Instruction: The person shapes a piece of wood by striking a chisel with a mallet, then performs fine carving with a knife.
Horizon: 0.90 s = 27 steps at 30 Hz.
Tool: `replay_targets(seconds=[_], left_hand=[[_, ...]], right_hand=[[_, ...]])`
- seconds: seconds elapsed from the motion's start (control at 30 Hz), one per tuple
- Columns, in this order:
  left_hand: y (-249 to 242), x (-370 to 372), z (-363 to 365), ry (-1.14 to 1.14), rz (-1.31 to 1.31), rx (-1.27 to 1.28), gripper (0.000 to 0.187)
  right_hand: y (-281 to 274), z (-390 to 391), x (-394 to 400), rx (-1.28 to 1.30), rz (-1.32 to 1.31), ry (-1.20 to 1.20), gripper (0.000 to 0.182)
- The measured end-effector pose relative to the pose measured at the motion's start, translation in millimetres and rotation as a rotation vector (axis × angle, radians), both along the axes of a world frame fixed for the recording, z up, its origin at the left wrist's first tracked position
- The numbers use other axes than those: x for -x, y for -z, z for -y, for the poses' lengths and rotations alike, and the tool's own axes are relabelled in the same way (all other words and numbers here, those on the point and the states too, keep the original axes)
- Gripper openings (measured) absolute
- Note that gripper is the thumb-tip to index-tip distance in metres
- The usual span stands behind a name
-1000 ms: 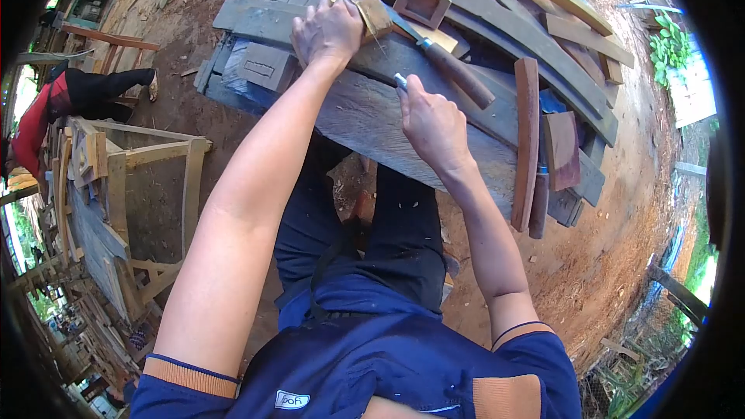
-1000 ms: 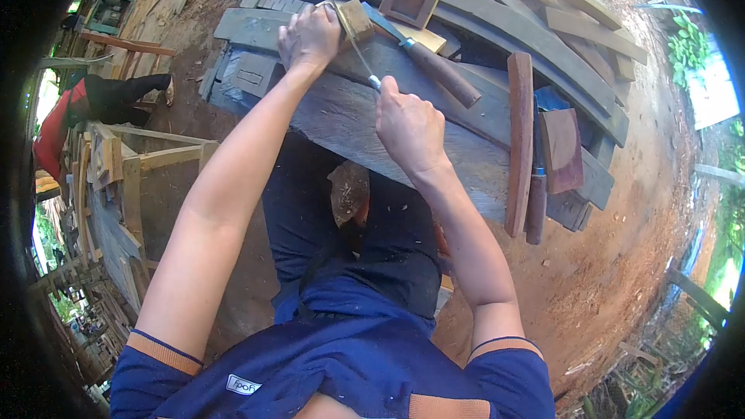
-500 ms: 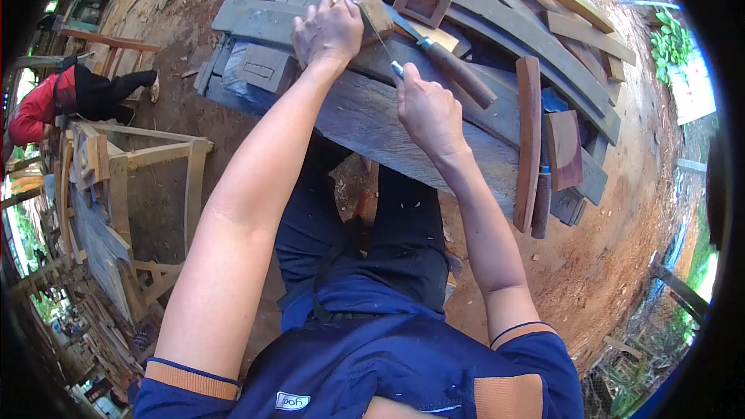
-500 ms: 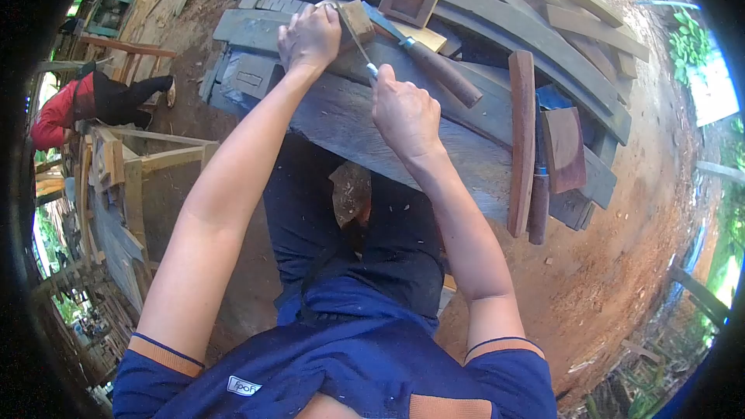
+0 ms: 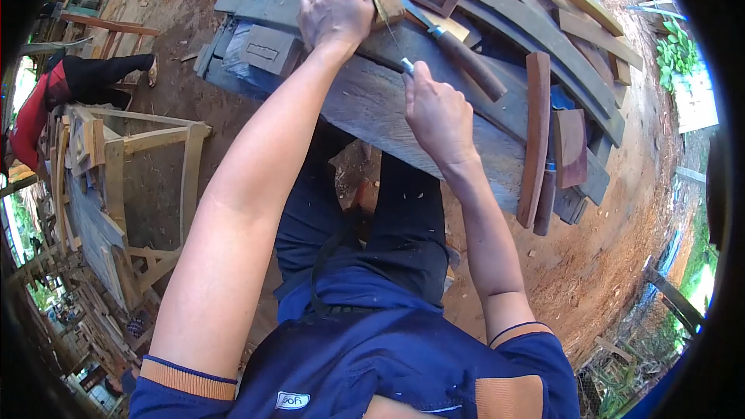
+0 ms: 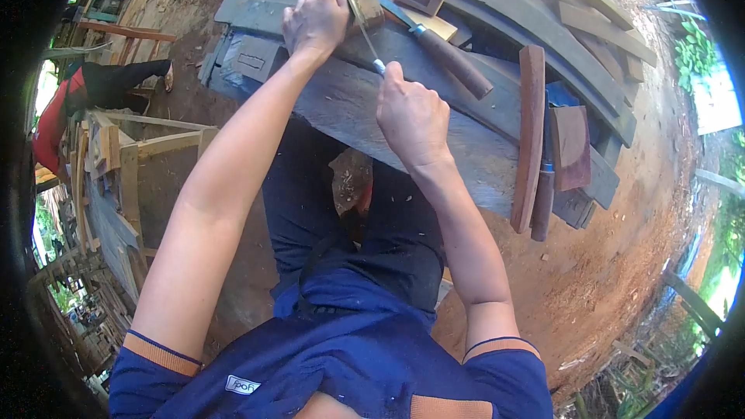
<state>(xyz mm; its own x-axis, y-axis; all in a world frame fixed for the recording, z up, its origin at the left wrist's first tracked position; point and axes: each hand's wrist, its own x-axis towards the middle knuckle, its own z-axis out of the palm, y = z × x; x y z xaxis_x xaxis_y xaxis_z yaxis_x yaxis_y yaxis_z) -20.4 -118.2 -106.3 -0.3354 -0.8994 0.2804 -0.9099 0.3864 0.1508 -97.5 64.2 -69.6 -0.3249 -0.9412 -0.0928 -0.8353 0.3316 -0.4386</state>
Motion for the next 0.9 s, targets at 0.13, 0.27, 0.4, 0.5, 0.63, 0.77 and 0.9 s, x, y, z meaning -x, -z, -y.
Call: replay_targets(seconds=[0.13,0.27,0.4,0.5,0.63,0.77,0.9], left_hand=[[-2.0,2.3,0.8,-0.013,0.009,-0.008,0.041],[-0.8,1.6,-1.1,-0.003,-0.011,-0.009,0.041],[-4.0,4.0,-0.6,-0.042,0.006,-0.038,0.040],[0.5,1.3,1.0,-0.012,0.010,0.013,0.040],[-0.5,2.9,-0.2,-0.001,-0.012,0.020,0.040],[-2.7,4.6,-1.1,-0.016,-0.015,0.010,0.040],[1.9,0.5,3.2,-0.033,-0.003,-0.004,0.039]], right_hand=[[3.7,21.2,5.1,0.006,0.013,0.012,0.023],[8.9,53.7,10.8,0.104,0.056,-0.011,0.024],[-5.7,30.8,10.5,-0.001,0.027,0.023,0.024],[-11.9,18.9,6.8,-0.019,0.021,-0.003,0.025],[-1.3,43.2,11.0,0.029,0.017,-0.004,0.027],[-6.6,50.3,12.5,0.054,0.015,0.001,0.028],[-17.8,25.9,7.2,-0.050,0.006,-0.010,0.027]])
